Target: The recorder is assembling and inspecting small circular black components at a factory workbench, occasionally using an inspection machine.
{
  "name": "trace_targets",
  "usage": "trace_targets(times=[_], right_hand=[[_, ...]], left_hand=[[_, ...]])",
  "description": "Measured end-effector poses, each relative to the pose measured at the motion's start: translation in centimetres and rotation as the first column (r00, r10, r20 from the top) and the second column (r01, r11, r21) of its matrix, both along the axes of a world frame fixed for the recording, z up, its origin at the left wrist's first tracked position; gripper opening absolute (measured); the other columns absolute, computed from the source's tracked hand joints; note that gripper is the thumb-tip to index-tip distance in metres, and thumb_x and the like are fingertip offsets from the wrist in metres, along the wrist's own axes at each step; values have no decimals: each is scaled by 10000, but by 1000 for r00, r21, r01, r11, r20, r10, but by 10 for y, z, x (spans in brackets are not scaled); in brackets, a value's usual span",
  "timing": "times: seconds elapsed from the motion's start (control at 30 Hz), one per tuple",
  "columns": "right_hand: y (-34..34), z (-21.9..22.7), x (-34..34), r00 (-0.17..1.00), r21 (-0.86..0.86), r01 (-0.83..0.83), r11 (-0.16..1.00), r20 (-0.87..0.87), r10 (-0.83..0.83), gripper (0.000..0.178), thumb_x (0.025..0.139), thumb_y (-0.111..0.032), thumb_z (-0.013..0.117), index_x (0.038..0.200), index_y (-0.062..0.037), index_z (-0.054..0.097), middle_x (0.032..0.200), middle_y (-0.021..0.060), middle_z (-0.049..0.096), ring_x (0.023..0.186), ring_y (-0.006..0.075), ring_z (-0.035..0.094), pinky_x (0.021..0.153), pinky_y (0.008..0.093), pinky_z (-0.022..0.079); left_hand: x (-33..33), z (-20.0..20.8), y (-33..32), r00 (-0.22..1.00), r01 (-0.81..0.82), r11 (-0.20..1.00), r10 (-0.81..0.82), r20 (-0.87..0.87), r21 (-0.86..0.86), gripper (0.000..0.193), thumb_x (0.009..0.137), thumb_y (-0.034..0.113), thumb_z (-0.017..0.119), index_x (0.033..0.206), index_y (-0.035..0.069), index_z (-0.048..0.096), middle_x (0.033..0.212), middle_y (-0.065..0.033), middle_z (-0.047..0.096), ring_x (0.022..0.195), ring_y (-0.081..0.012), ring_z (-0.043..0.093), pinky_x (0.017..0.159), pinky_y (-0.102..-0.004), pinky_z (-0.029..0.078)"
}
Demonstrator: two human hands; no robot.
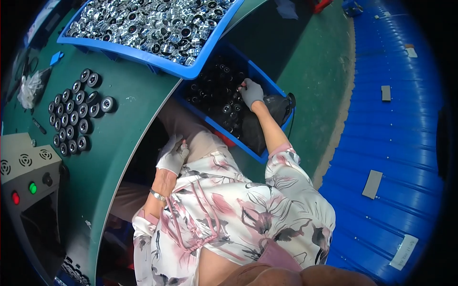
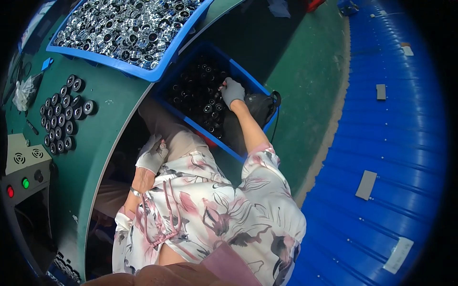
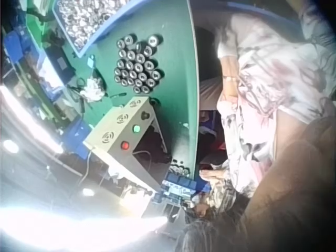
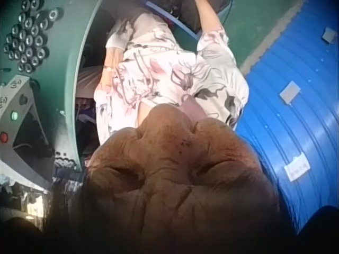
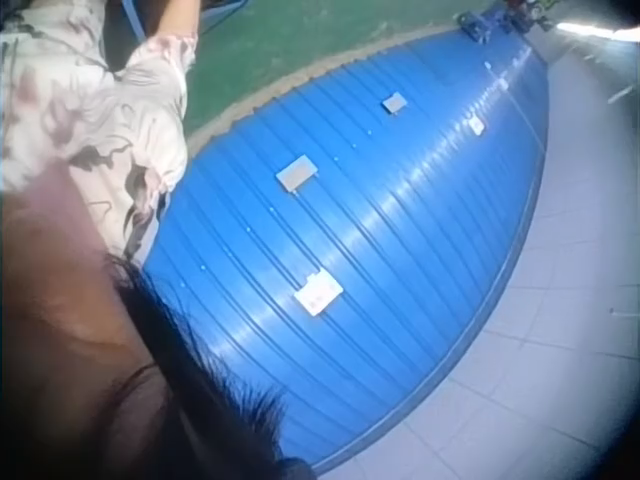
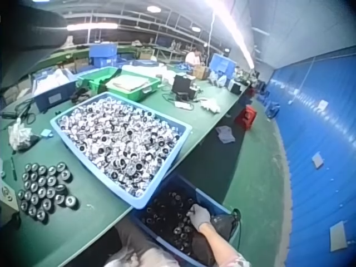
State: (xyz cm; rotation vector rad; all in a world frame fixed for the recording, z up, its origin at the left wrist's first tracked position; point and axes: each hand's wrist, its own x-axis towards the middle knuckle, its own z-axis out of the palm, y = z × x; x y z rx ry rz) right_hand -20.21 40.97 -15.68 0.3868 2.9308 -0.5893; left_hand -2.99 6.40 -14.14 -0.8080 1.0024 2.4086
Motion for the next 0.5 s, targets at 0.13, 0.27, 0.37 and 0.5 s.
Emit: trace_targets(times=[0.13,0.27,0.37,0.5], right_hand=[[-2,20,8,996,-140,-41,989,-90,29,242,846,-203,735,1011,-43,660,919,190,714,909,391,682,809,446,529],[-15,28,12,978,-28,-194,981,-80,191,285,854,-195,714,1107,-77,660,1091,191,660,1043,383,635,895,455,506],[-58,48,28,872,168,-437,883,-162,462,337,847,-206,713,1157,-90,650,1178,186,611,1126,386,581,924,470,491],[-68,7,42,819,200,-539,818,-102,564,285,817,-157,655,1093,-90,672,1149,196,596,1062,380,589,887,457,497]], left_hand=[[-1,2,0,997,28,998,-31,-73,-52,395,968,-60,560,1348,-41,456,1341,-187,531,1137,-219,543,891,-275,529],[-6,9,-3,989,-96,993,87,122,68,526,894,-170,587,1383,-46,435,1340,-170,534,1151,-226,566,963,-293,510],[7,-15,-8,974,21,980,-65,-216,-199,493,887,-170,583,1353,-46,476,1304,-162,561,1124,-215,587,922,-281,522],[3,14,-1,873,126,701,-415,-257,-702,391,892,-15,657,1275,-48,584,1175,-124,681,1044,-162,660,896,-240,524]])
